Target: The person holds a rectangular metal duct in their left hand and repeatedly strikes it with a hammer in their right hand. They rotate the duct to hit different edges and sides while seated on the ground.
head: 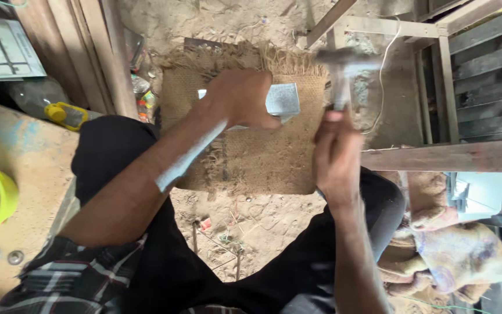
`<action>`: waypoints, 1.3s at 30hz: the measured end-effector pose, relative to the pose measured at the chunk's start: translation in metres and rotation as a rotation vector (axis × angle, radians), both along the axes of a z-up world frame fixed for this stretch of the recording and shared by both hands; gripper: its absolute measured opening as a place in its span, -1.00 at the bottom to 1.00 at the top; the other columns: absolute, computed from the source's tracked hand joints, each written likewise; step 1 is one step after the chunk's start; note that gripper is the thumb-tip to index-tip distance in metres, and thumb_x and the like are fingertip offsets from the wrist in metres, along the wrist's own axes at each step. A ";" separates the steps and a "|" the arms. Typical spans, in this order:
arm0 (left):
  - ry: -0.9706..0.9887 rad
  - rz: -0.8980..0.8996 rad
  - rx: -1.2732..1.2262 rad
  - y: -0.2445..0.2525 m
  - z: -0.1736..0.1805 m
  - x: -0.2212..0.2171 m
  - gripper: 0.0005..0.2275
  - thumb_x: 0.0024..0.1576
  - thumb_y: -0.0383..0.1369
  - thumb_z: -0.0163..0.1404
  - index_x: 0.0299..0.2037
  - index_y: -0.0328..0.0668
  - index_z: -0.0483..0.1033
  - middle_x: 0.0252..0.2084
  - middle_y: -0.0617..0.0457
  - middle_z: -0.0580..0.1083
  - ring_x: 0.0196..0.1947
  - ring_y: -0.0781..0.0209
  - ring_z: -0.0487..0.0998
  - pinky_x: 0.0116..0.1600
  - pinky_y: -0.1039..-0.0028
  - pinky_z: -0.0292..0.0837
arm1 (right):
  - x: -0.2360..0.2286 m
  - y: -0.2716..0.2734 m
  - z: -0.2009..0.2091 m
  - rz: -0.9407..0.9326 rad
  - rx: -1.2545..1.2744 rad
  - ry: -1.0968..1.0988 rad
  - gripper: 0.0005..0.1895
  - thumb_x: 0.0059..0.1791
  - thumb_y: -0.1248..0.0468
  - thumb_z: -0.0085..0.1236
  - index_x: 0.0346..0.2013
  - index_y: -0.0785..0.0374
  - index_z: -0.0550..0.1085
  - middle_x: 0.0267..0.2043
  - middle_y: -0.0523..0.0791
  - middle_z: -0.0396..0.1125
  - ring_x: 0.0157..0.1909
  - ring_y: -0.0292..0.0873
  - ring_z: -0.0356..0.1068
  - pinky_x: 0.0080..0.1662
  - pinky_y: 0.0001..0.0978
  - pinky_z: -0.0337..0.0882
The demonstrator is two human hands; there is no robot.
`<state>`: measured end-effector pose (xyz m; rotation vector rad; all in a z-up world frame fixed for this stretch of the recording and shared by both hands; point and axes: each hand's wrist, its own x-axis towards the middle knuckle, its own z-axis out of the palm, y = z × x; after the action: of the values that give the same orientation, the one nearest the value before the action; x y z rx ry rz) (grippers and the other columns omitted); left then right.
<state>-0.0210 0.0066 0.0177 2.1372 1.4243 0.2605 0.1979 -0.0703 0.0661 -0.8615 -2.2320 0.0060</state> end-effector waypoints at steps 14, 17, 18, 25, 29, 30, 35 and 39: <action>-0.106 -0.029 0.133 -0.013 -0.012 0.003 -0.47 -0.15 -0.06 0.36 -0.16 -0.34 0.53 -0.37 -0.06 0.55 -0.52 0.13 0.56 -0.40 0.27 0.58 | 0.007 -0.060 0.015 -0.314 -0.617 0.119 -0.70 0.26 0.22 -0.24 -0.19 0.36 0.37 -0.64 -0.20 0.20 -0.67 -0.35 0.18 -0.58 -0.42 0.09; -0.013 -0.026 0.120 -0.015 -0.009 0.006 -0.47 -0.12 -0.10 0.37 -0.10 -0.36 0.53 -0.35 -0.07 0.54 -0.51 0.12 0.57 -0.38 0.27 0.60 | 0.014 -0.064 0.030 -0.352 -0.438 0.124 -0.71 0.26 0.23 -0.27 -0.16 0.36 0.36 -0.60 -0.19 0.19 -0.66 -0.32 0.14 -0.59 -0.42 0.07; 0.070 -0.021 0.095 -0.019 -0.008 0.007 -0.47 -0.11 -0.12 0.37 -0.09 -0.38 0.52 -0.35 -0.09 0.54 -0.50 0.11 0.57 -0.37 0.27 0.61 | 0.017 -0.067 0.035 -0.380 -0.373 0.121 -0.70 0.27 0.22 -0.29 -0.17 0.34 0.36 -0.59 -0.19 0.17 -0.66 -0.30 0.12 -0.59 -0.41 0.05; 0.101 0.014 -0.015 -0.020 0.004 0.007 -0.46 -0.12 -0.10 0.38 -0.09 -0.34 0.51 -0.35 -0.09 0.54 -0.45 0.10 0.57 -0.35 0.26 0.60 | 0.019 -0.075 0.006 -0.338 -0.402 0.354 -0.64 0.22 0.09 -0.26 -0.26 0.28 0.36 -0.53 -0.16 0.25 -0.63 -0.30 0.15 -0.60 -0.37 0.17; 0.129 -0.026 0.024 -0.027 0.015 0.007 -0.55 -0.10 -0.10 0.33 -0.16 -0.24 0.53 -0.31 -0.06 0.56 -0.42 0.10 0.59 -0.30 0.28 0.57 | 0.025 -0.070 -0.015 -0.425 -0.581 0.118 -0.67 0.21 0.18 -0.20 -0.26 0.34 0.41 -0.58 -0.16 0.20 -0.62 -0.28 0.13 -0.55 -0.32 0.19; 0.148 -0.027 0.044 -0.026 0.015 0.003 -0.56 -0.09 -0.08 0.33 -0.17 -0.23 0.54 -0.30 -0.06 0.56 -0.40 0.09 0.59 -0.28 0.28 0.55 | 0.024 -0.065 -0.019 -0.393 -0.622 0.186 -0.68 0.21 0.17 -0.19 -0.23 0.35 0.40 -0.57 -0.16 0.20 -0.60 -0.28 0.12 -0.53 -0.33 0.20; -0.167 -0.100 -0.084 -0.014 -0.002 0.001 -0.40 0.00 0.01 0.28 0.07 -0.31 0.42 -0.19 -0.15 0.52 -0.25 0.00 0.60 -0.14 0.15 0.58 | 0.020 -0.071 -0.027 -0.520 -0.955 0.326 -0.59 0.23 0.12 -0.23 -0.39 0.29 0.35 -0.66 -0.20 0.08 -0.67 -0.34 0.05 -0.58 -0.40 0.09; -0.383 -0.201 -0.110 -0.005 -0.014 -0.016 -0.40 0.03 0.00 0.18 0.15 -0.28 0.44 0.06 -0.17 0.49 0.04 -0.02 0.55 0.10 0.10 0.51 | 0.006 -0.073 -0.038 -0.496 -1.111 0.467 -0.60 0.22 0.10 -0.27 -0.38 0.25 0.35 -0.66 -0.26 0.07 -0.68 -0.41 0.01 -0.61 -0.49 0.05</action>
<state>-0.0370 0.0017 0.0040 1.9902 0.9778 0.4739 0.2039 -0.1435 0.0286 -1.7343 -1.4076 1.1613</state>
